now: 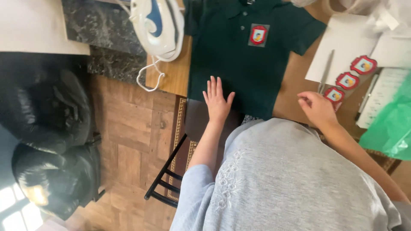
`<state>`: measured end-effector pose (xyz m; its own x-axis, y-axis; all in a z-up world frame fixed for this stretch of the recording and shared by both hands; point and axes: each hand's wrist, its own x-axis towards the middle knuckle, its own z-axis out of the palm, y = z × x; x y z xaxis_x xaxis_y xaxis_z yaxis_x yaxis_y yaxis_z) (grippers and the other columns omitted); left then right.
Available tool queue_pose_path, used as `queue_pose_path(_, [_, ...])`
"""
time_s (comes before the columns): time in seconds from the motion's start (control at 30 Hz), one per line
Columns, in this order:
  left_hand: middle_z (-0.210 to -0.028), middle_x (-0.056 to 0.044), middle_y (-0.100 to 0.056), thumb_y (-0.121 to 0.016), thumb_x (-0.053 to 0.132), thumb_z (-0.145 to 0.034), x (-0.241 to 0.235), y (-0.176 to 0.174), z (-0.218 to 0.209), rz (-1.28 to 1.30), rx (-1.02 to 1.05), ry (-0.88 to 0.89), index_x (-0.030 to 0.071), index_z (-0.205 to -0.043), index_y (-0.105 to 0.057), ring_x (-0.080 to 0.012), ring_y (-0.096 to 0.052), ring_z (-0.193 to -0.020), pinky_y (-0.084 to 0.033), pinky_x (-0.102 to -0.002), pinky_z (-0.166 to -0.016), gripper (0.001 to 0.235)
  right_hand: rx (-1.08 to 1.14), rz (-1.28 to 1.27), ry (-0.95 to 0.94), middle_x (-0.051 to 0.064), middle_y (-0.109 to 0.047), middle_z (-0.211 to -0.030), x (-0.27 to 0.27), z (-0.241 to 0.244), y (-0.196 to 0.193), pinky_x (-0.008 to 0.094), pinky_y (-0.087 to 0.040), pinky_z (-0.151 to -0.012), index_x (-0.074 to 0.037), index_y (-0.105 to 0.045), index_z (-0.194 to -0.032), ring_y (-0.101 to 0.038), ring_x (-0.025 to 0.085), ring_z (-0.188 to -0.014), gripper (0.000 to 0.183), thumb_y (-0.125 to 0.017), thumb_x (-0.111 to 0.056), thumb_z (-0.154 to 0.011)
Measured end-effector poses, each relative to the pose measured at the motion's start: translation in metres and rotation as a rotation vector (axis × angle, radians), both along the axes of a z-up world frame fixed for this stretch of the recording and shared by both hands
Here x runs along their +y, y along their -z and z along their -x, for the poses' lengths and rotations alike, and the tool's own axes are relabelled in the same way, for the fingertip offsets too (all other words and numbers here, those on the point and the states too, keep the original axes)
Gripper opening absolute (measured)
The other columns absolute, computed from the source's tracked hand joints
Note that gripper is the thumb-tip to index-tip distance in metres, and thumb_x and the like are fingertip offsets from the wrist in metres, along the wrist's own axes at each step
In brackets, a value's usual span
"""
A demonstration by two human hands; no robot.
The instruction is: The person irons a dark green polo shirt on a wooden table. They then use scissors to cut a red and yellow logo patch from a sheet and place it on the shirt's chest. Finally, they place a piece of brown paper over the shirt.
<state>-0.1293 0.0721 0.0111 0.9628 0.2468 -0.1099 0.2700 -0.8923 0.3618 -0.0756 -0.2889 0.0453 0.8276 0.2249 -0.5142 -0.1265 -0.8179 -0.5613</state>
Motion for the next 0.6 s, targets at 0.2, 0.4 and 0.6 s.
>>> queue_pose_path(0.2, [-0.172,-0.012,-0.021,-0.066,0.048,-0.096,0.020,0.000,0.013,0.020,0.019,-0.044,0.011,-0.162,-0.030,-0.0357,-0.019,-0.159,-0.023,-0.067,-0.121,0.083,0.063,-0.010,-0.079,0.015,-0.068,-0.130,0.056,-0.040,-0.026,0.050,-0.053,-0.095,-0.007,-0.064,-0.136,-0.068,0.031,-0.109,0.036,-0.055,-0.023,-0.106])
queue_pose_path(0.4, [-0.171,-0.016,-0.023,-0.070,0.041,-0.094,0.009,0.009,-0.008,0.119,-0.100,0.078,0.011,-0.161,-0.032,-0.0400,-0.024,-0.159,-0.028,-0.065,-0.121,0.083,-0.317,-0.033,-0.047,0.024,-0.066,-0.126,0.046,-0.094,0.008,0.052,-0.046,-0.098,-0.001,-0.067,-0.132,-0.063,0.042,-0.109,0.033,-0.059,-0.014,-0.103])
queue_pose_path(0.6, [-0.172,-0.012,-0.024,-0.069,0.037,-0.099,-0.007,-0.003,-0.047,0.164,-0.060,0.179,0.013,-0.162,-0.032,-0.0354,-0.021,-0.161,-0.028,-0.060,-0.125,0.077,-0.167,0.033,0.064,0.028,-0.057,-0.136,0.055,-0.134,-0.005,0.056,-0.043,-0.101,0.001,-0.060,-0.139,-0.058,0.046,-0.117,0.037,-0.061,-0.010,-0.104])
